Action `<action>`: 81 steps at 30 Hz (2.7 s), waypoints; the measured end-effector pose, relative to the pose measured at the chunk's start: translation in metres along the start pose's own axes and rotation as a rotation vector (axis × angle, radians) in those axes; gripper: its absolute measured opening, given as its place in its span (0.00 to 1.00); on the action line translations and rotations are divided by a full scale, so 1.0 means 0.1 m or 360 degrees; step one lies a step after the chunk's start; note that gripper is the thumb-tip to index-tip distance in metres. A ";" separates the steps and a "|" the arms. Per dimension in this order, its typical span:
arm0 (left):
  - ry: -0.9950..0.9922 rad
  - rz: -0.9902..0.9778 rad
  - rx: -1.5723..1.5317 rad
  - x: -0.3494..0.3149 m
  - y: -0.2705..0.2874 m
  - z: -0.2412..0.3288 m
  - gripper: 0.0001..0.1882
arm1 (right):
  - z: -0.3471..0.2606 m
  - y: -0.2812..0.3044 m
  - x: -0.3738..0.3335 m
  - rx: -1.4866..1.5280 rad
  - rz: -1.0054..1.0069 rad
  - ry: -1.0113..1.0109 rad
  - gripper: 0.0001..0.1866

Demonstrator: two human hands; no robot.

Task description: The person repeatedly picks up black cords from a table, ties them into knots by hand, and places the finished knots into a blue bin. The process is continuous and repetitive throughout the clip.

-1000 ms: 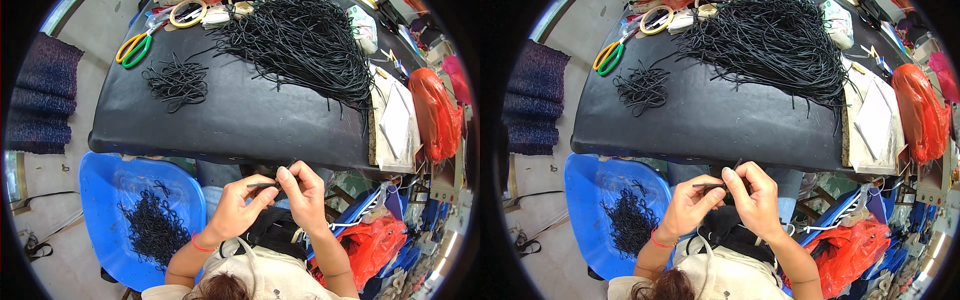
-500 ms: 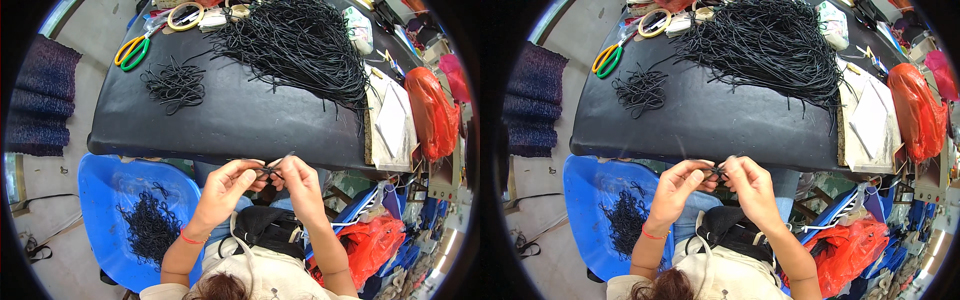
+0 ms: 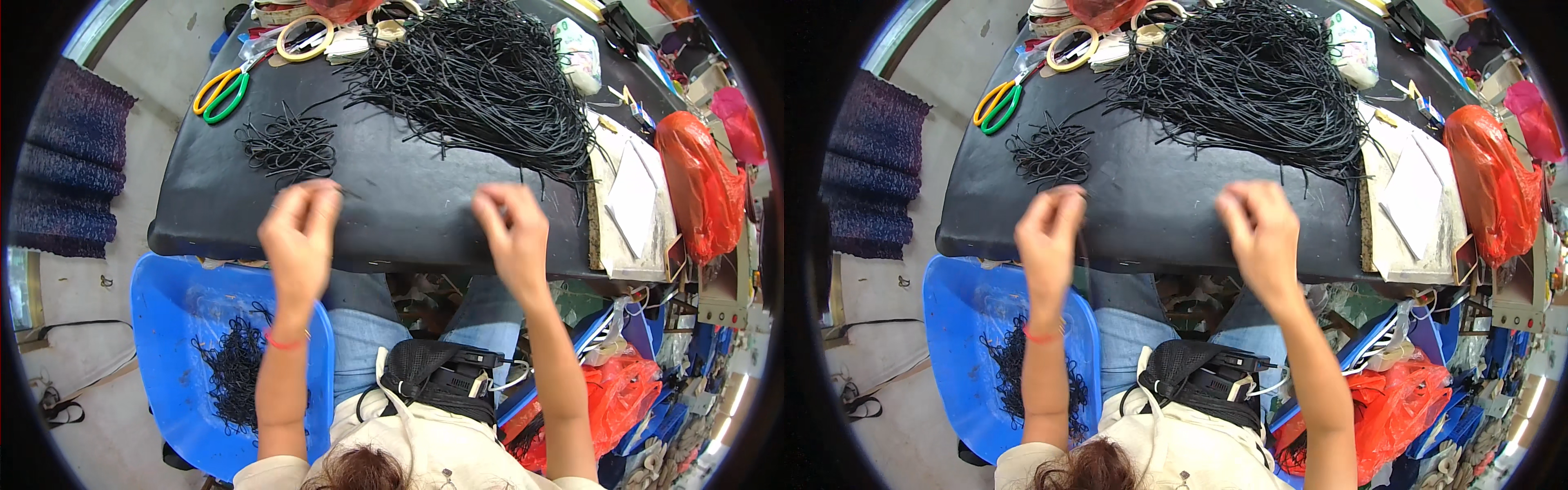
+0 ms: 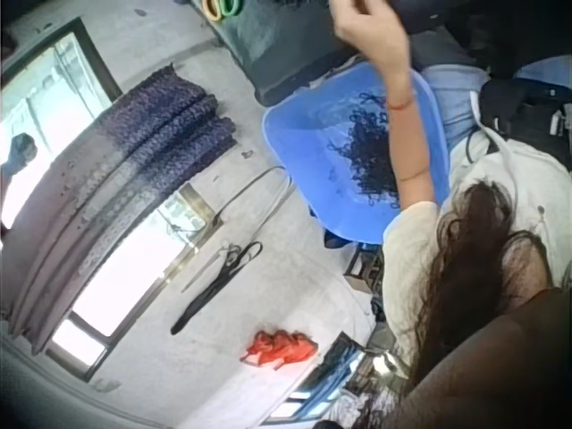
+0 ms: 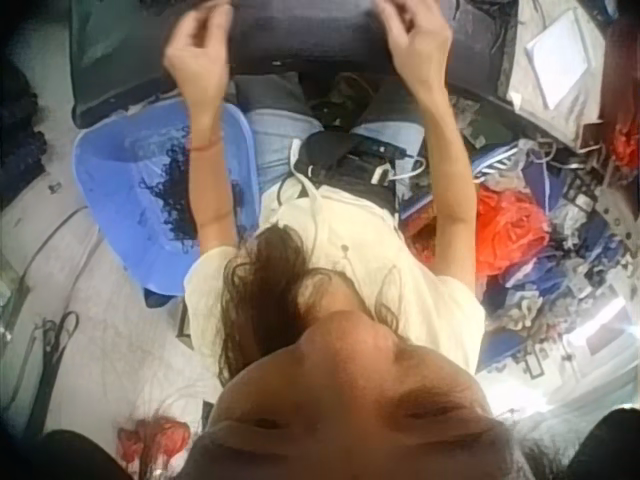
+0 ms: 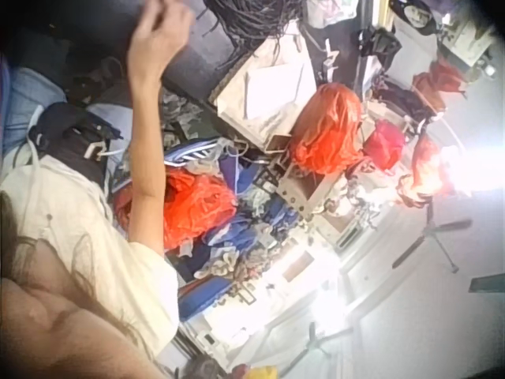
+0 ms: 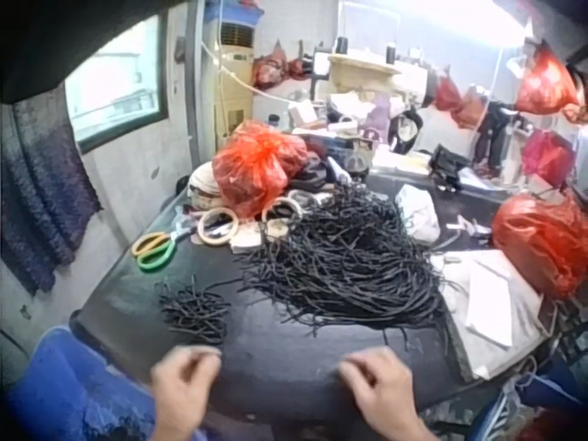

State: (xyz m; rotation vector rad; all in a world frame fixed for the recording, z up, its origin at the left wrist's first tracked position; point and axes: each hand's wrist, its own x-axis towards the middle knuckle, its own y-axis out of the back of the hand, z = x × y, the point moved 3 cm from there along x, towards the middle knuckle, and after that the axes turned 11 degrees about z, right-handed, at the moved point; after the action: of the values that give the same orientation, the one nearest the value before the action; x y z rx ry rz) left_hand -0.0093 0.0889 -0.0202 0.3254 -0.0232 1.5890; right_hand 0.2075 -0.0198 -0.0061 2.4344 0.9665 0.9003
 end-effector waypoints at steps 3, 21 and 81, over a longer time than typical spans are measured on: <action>-0.0652 0.0347 0.1124 0.45 0.17 0.03 0.11 | 0.40 -0.10 0.44 -0.0511 0.0329 0.0650 0.06; -0.0837 -0.0253 0.0351 -0.45 -0.24 0.31 0.09 | 0.28 -0.01 0.40 -0.0758 0.0128 0.0962 0.06; 0.1387 -0.0641 -0.1194 -0.75 -0.14 0.06 0.13 | -0.63 -0.14 -0.39 0.0379 -0.0444 0.0214 0.11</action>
State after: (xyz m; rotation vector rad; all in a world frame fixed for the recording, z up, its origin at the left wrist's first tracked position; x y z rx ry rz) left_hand 0.0059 0.0150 -0.0338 -0.8987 0.1107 1.1084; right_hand 0.1363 -0.0315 0.0154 2.3651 1.4965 0.9004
